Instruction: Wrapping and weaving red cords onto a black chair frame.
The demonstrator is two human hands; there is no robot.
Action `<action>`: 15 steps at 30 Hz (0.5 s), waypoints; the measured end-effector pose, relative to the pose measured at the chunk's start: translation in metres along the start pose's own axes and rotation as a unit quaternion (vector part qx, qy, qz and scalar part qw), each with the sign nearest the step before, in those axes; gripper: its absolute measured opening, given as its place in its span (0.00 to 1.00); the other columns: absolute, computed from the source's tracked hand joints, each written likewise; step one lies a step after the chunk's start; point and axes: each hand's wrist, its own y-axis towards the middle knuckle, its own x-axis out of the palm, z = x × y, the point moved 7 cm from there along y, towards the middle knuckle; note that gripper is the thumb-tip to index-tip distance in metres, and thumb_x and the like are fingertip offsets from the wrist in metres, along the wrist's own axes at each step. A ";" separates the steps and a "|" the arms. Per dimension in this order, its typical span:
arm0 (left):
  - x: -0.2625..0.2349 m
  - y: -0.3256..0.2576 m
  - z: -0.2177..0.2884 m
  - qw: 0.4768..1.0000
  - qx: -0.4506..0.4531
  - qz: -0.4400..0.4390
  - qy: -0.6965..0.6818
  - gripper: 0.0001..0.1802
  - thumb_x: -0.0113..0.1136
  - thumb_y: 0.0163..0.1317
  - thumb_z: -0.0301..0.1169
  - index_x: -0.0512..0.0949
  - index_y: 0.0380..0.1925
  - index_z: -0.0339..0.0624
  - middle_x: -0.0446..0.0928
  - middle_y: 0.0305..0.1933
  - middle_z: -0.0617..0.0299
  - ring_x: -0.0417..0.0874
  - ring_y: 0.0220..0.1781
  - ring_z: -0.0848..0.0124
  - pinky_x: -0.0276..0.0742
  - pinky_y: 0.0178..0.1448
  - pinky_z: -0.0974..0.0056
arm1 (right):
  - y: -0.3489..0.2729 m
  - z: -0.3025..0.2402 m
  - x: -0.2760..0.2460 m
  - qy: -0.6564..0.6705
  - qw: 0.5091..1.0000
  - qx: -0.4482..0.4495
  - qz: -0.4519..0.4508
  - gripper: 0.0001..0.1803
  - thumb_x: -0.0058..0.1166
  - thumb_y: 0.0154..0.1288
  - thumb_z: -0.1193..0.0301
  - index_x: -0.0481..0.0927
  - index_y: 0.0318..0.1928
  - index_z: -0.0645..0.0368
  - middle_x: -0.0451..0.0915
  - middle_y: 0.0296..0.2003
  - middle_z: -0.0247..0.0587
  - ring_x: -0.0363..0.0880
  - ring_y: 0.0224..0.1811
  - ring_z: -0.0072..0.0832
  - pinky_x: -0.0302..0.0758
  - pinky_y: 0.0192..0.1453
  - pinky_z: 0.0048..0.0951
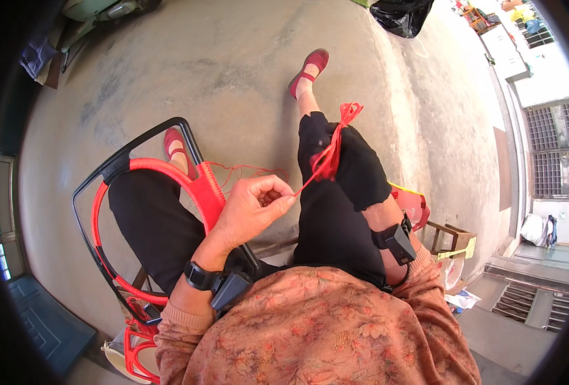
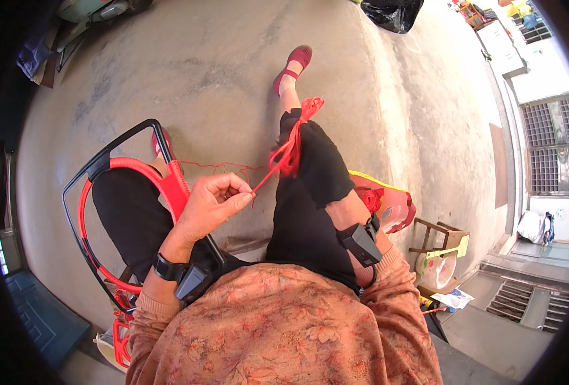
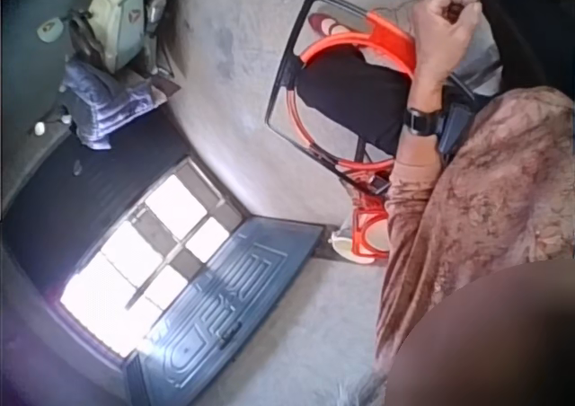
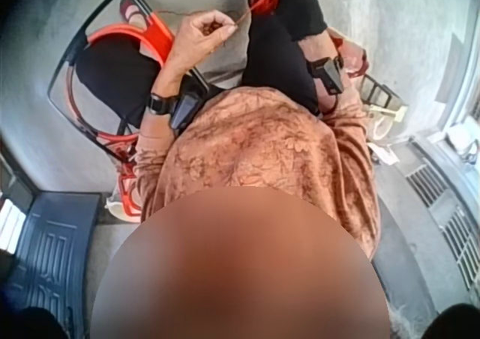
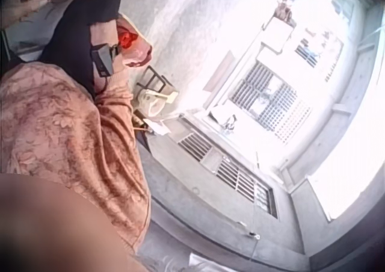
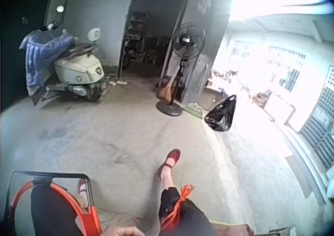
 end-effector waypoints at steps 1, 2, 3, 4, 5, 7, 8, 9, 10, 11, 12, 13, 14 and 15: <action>-0.001 -0.001 0.000 1.000 0.010 0.006 -0.007 0.04 0.62 0.62 0.27 0.79 0.32 0.38 0.74 0.26 0.73 0.70 0.26 0.88 0.66 0.29 0.79 | 0.000 0.009 0.002 0.245 0.964 0.107 0.013 0.15 0.48 0.70 0.70 0.75 0.53 0.64 0.80 0.43 0.39 0.78 0.48 0.25 0.73 0.55 0.23; -0.002 -0.002 0.001 1.000 0.007 0.006 -0.007 0.04 0.62 0.62 0.27 0.79 0.32 0.38 0.74 0.26 0.73 0.70 0.26 0.88 0.66 0.29 0.79 | -0.003 0.017 0.011 0.471 0.857 0.206 0.027 0.15 0.51 0.68 0.71 0.76 0.52 0.64 0.80 0.41 0.38 0.78 0.46 0.23 0.73 0.52 0.21; -0.003 -0.002 0.004 1.000 0.006 0.013 -0.001 0.04 0.62 0.62 0.26 0.79 0.32 0.38 0.74 0.27 0.73 0.70 0.27 0.88 0.66 0.30 0.79 | -0.003 0.019 0.010 0.473 0.856 0.209 0.028 0.15 0.51 0.68 0.71 0.76 0.52 0.64 0.80 0.41 0.38 0.78 0.46 0.23 0.73 0.52 0.21; -0.005 -0.001 0.006 1.000 0.005 0.020 0.005 0.03 0.62 0.62 0.25 0.79 0.32 0.38 0.74 0.27 0.74 0.70 0.28 0.88 0.66 0.31 0.79 | -0.003 0.023 0.004 0.281 0.939 0.197 0.017 0.13 0.51 0.68 0.72 0.76 0.49 0.64 0.79 0.37 0.36 0.76 0.40 0.22 0.72 0.46 0.23; -0.007 -0.002 0.005 1.000 -0.001 0.024 0.006 0.03 0.62 0.62 0.25 0.79 0.32 0.38 0.74 0.27 0.74 0.70 0.28 0.88 0.66 0.31 0.79 | -0.002 0.020 0.003 0.080 0.981 0.177 0.001 0.11 0.50 0.67 0.72 0.77 0.47 0.64 0.77 0.33 0.34 0.75 0.33 0.22 0.72 0.39 0.25; -0.011 -0.002 0.010 0.999 0.028 0.042 0.002 0.02 0.61 0.62 0.24 0.79 0.32 0.37 0.74 0.28 0.74 0.69 0.28 0.88 0.66 0.31 0.78 | -0.008 0.005 0.011 0.007 0.991 0.132 -0.037 0.10 0.51 0.67 0.72 0.78 0.46 0.64 0.78 0.33 0.35 0.75 0.32 0.23 0.72 0.38 0.27; -0.011 -0.001 0.013 0.999 0.030 0.043 -0.009 0.02 0.60 0.63 0.24 0.79 0.33 0.36 0.74 0.28 0.74 0.70 0.28 0.88 0.66 0.32 0.78 | -0.010 -0.009 0.016 -0.072 0.992 0.081 -0.068 0.10 0.51 0.66 0.73 0.78 0.44 0.64 0.78 0.32 0.36 0.75 0.31 0.24 0.72 0.36 0.28; -0.012 0.000 0.011 0.999 0.024 0.046 -0.008 0.02 0.60 0.63 0.24 0.79 0.33 0.36 0.74 0.28 0.74 0.70 0.28 0.88 0.66 0.32 0.78 | -0.012 -0.010 0.017 -0.067 0.992 0.085 -0.071 0.10 0.51 0.66 0.73 0.78 0.44 0.64 0.78 0.32 0.36 0.75 0.31 0.24 0.72 0.36 0.28; -0.015 0.000 0.014 0.997 0.046 0.056 -0.012 0.02 0.60 0.63 0.24 0.79 0.33 0.36 0.74 0.28 0.74 0.70 0.28 0.88 0.66 0.32 0.79 | -0.015 -0.010 0.023 -0.107 0.983 0.080 -0.129 0.09 0.52 0.66 0.74 0.79 0.43 0.63 0.79 0.32 0.38 0.76 0.32 0.25 0.72 0.37 0.29; -0.015 0.001 0.016 0.995 0.071 0.066 -0.015 0.02 0.60 0.63 0.24 0.79 0.34 0.36 0.74 0.28 0.74 0.70 0.29 0.88 0.66 0.33 0.79 | -0.020 -0.009 0.028 -0.147 0.969 0.073 -0.186 0.08 0.52 0.65 0.74 0.80 0.43 0.62 0.79 0.31 0.39 0.77 0.33 0.26 0.73 0.37 0.29; -0.016 0.001 0.019 0.992 0.091 0.079 -0.025 0.02 0.60 0.63 0.24 0.78 0.34 0.36 0.74 0.28 0.74 0.70 0.29 0.88 0.65 0.33 0.79 | -0.022 -0.006 0.025 -0.144 0.968 0.074 -0.189 0.08 0.52 0.65 0.74 0.80 0.43 0.62 0.79 0.31 0.39 0.77 0.33 0.26 0.73 0.37 0.29; -0.016 0.002 0.019 0.992 0.088 0.082 -0.024 0.02 0.60 0.63 0.24 0.78 0.34 0.36 0.74 0.28 0.74 0.70 0.29 0.88 0.65 0.33 0.79 | -0.026 -0.007 0.030 -0.186 0.951 0.033 -0.244 0.08 0.52 0.64 0.75 0.80 0.42 0.61 0.79 0.30 0.39 0.77 0.33 0.25 0.73 0.37 0.29; -0.018 0.002 0.018 0.992 0.076 0.098 -0.028 0.02 0.60 0.63 0.24 0.78 0.34 0.36 0.74 0.28 0.74 0.70 0.29 0.88 0.65 0.33 0.79 | -0.030 -0.008 0.037 -0.227 0.927 -0.010 -0.297 0.08 0.53 0.63 0.76 0.80 0.42 0.60 0.79 0.29 0.39 0.78 0.32 0.25 0.73 0.37 0.28; -0.021 0.002 0.017 0.991 0.065 0.114 -0.032 0.02 0.59 0.63 0.24 0.78 0.34 0.36 0.74 0.28 0.74 0.70 0.29 0.88 0.65 0.33 0.79 | -0.031 -0.010 0.038 -0.225 0.927 -0.010 -0.299 0.08 0.53 0.63 0.76 0.80 0.42 0.60 0.79 0.29 0.39 0.78 0.32 0.25 0.73 0.37 0.28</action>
